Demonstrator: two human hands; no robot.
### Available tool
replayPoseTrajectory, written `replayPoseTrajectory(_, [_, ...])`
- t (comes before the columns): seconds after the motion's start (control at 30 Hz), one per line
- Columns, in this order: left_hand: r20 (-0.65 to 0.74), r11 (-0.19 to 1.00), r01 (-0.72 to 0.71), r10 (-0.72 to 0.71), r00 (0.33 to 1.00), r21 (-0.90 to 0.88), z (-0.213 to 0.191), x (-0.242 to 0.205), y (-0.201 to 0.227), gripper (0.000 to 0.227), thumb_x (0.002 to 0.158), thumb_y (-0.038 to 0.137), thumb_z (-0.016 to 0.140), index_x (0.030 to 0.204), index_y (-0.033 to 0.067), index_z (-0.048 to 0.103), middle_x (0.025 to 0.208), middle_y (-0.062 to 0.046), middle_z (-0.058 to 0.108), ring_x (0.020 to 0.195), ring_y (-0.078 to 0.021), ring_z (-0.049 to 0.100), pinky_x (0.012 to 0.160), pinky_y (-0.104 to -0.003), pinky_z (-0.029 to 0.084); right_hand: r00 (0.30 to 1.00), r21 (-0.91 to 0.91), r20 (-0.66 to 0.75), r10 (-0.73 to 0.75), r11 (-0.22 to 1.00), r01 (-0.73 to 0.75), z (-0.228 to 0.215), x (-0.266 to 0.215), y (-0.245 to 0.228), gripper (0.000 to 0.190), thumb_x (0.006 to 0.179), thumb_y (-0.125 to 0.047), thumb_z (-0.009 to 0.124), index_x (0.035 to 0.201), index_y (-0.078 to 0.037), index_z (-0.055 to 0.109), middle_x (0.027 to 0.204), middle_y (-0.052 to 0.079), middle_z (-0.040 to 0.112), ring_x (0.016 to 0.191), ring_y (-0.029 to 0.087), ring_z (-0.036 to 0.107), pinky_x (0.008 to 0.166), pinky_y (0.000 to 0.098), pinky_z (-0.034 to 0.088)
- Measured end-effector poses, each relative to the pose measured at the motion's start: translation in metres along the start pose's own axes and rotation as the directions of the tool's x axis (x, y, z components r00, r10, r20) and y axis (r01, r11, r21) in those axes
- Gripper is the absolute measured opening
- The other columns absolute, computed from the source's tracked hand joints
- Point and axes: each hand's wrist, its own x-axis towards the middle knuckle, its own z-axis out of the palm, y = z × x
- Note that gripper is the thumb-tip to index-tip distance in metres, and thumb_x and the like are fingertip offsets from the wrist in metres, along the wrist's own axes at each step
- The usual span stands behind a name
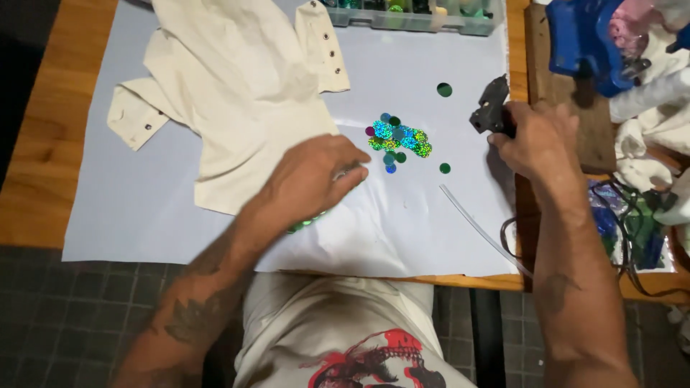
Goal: Applying sequins to a fabric garment using a hot glue gun.
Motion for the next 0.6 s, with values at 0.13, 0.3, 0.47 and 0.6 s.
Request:
replayPoseTrajectory(0.13, [0.014, 0.998, 0.017, -0.016, 1.000, -0.062, 0.014, -0.006, 0.026, 0.025, 0.097, 0.028, 0.063, 0.112, 0.0130, 0.075, 0.103, -0.006, 0.075, 0.094, -0.0298, 0.069, 0.078, -0.042, 0.054, 0.999, 0.127, 0.039, -0.039, 0.991, 0.034, -0.031, -0.022, -0.013, 0.043, 0.092, -0.038, 0.075, 0.124, -0.011, 0.069, 0.111, 0.018, 0.073, 0.109, 0.039, 0.057, 0.101, 0.0543, 0.037])
replayPoseTrajectory(0.3, [0.076, 0.982, 0.101, -0.090, 0.993, -0.160, 0.038, -0.006, 0.051, 0.025, 0.097, 0.032, 0.061, 0.111, 0.0164, 0.075, 0.099, 0.000, 0.072, 0.086, -0.0210, 0.069, 0.073, -0.038, 0.053, 0.986, 0.634, -0.162, 0.042, 0.770, 0.071, -0.056, -0.053, -0.034, 0.041, 0.080, -0.024, 0.065, 0.116, -0.010, 0.078, 0.105, 0.008, 0.078, 0.087, 0.020, 0.067, 0.076, 0.0329, 0.050])
replayPoseTrajectory(0.47, [-0.047, 0.870, 0.121, -0.162, 0.986, -0.477, 0.069, 0.008, 0.076, 0.041, 0.096, 0.036, 0.066, 0.128, 0.0101, 0.068, 0.112, -0.007, 0.069, 0.092, -0.0221, 0.070, 0.075, -0.037, 0.058, 0.988, 0.893, -0.124, 0.090, 0.445, 0.072, -0.011, -0.078, -0.044, 0.031, 0.085, -0.015, 0.077, 0.115, -0.014, 0.074, 0.085, 0.001, 0.062, 0.076, 0.012, 0.053, 0.069, 0.0280, 0.044])
replayPoseTrajectory(0.6, [-0.081, 0.600, 0.080, -0.236, 0.968, -0.796, 0.081, 0.016, 0.084, 0.045, 0.103, 0.033, 0.062, 0.135, 0.0027, 0.061, 0.123, -0.019, 0.068, 0.115, -0.0358, 0.069, 0.086, -0.042, 0.062, 0.919, 0.874, -0.393, -0.044, 0.293, 0.388, -0.020, -0.112, -0.090, 0.028, 0.089, -0.007, 0.077, 0.116, -0.006, 0.074, 0.095, 0.009, 0.067, 0.084, 0.016, 0.056, 0.077, 0.0323, 0.048])
